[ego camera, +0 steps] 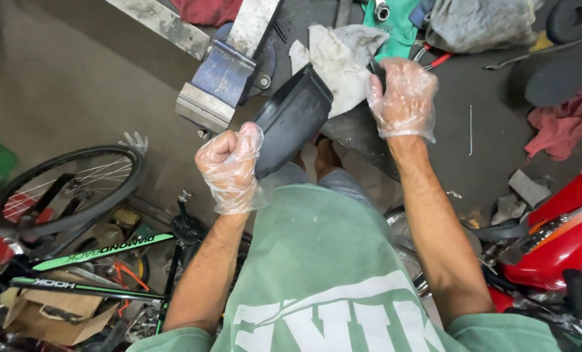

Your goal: Scraping the edges of a black plastic component with a knife and wiping it clean with a cloth at a workbench.

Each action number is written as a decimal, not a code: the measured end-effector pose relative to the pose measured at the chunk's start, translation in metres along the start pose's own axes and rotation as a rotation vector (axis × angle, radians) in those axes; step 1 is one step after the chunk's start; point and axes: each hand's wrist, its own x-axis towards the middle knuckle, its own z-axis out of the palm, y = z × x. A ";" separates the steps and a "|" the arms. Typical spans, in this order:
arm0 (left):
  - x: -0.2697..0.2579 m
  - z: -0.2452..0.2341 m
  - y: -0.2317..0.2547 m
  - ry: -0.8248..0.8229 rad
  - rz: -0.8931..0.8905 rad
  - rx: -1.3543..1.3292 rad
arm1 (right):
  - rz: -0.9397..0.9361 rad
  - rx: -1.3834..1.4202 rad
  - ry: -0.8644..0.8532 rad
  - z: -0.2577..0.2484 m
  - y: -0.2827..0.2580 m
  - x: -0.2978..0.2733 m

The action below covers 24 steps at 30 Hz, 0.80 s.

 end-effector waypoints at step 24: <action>0.005 0.040 -0.065 0.068 -0.037 0.153 | 0.043 1.374 0.011 -0.068 -0.091 0.049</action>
